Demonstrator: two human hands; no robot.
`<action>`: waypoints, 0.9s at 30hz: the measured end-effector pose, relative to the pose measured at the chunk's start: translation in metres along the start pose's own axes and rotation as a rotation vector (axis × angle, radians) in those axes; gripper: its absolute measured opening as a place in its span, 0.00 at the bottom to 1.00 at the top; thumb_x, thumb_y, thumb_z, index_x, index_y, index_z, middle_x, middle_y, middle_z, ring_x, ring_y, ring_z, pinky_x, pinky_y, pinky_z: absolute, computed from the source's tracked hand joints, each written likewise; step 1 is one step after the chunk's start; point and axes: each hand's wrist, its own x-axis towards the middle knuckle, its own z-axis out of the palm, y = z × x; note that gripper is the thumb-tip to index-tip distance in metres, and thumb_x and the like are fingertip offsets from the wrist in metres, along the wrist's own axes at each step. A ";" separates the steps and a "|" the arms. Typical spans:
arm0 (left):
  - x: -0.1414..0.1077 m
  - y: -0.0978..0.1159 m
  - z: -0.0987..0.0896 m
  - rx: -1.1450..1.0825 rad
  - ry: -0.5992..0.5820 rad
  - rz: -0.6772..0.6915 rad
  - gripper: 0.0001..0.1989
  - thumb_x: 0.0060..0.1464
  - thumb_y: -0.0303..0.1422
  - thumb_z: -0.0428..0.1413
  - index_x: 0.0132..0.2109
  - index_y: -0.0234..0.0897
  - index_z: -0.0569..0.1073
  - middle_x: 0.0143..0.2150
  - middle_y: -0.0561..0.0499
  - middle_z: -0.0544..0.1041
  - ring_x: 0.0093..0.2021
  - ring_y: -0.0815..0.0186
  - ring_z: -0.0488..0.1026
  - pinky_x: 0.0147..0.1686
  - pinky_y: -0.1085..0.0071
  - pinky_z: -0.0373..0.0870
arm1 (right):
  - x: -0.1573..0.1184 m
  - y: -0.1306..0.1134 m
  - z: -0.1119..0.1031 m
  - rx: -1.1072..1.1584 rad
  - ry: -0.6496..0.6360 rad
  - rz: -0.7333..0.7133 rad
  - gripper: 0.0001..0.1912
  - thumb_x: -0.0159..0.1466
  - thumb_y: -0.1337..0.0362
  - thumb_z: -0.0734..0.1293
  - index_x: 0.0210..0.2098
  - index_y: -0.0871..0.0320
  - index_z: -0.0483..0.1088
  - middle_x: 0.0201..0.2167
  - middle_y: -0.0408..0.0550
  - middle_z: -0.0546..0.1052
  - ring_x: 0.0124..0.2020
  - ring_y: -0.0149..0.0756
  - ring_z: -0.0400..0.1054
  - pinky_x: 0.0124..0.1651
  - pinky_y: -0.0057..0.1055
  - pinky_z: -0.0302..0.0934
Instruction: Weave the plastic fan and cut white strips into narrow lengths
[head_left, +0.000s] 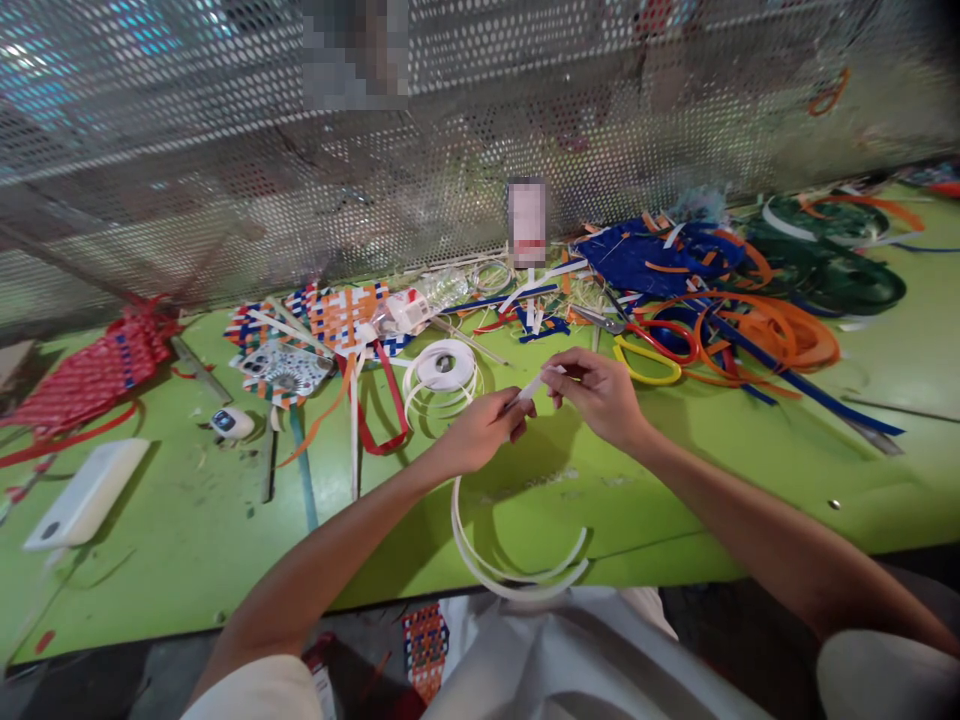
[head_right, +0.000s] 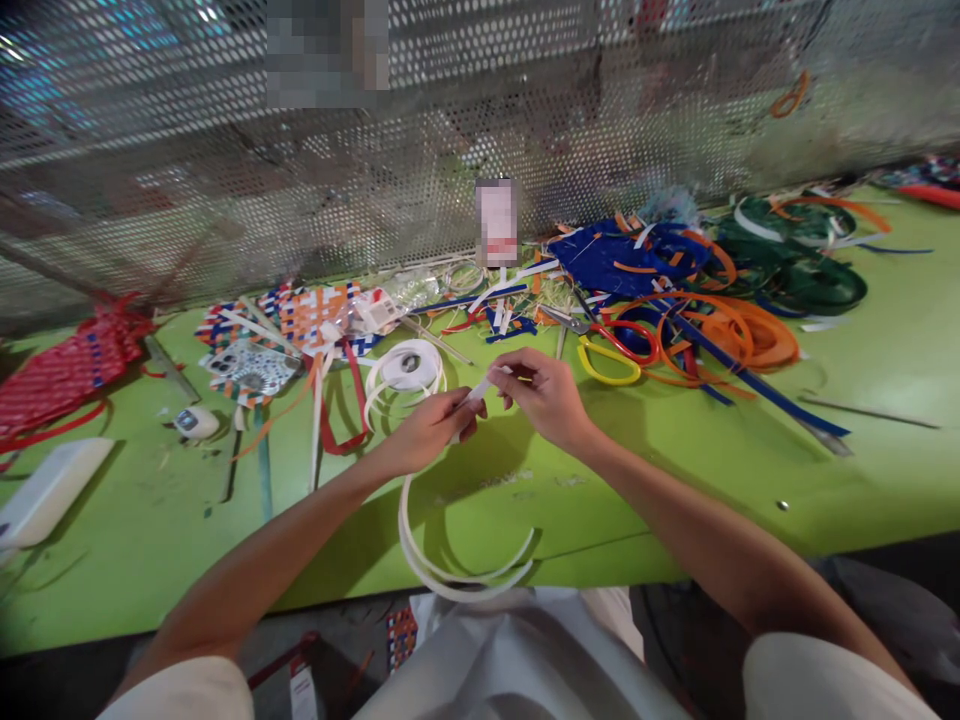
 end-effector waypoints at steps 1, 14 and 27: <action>-0.001 0.001 0.000 -0.011 -0.009 0.002 0.25 0.74 0.54 0.50 0.43 0.36 0.74 0.30 0.53 0.76 0.30 0.67 0.68 0.33 0.70 0.61 | -0.001 0.000 0.000 -0.003 0.001 -0.020 0.18 0.62 0.50 0.81 0.37 0.57 0.79 0.26 0.43 0.79 0.24 0.32 0.74 0.29 0.31 0.71; -0.004 0.004 0.013 0.090 0.121 0.146 0.25 0.79 0.50 0.43 0.42 0.38 0.74 0.36 0.48 0.84 0.34 0.64 0.76 0.38 0.69 0.65 | -0.003 -0.003 0.005 0.127 0.121 0.108 0.28 0.56 0.49 0.84 0.49 0.56 0.78 0.32 0.44 0.81 0.29 0.34 0.76 0.34 0.33 0.74; 0.007 -0.008 0.016 0.105 0.285 0.131 0.28 0.76 0.56 0.44 0.39 0.38 0.72 0.35 0.48 0.80 0.33 0.62 0.73 0.36 0.68 0.64 | -0.008 -0.005 0.012 0.210 0.062 0.252 0.28 0.56 0.41 0.83 0.36 0.57 0.75 0.25 0.44 0.79 0.21 0.32 0.72 0.22 0.28 0.63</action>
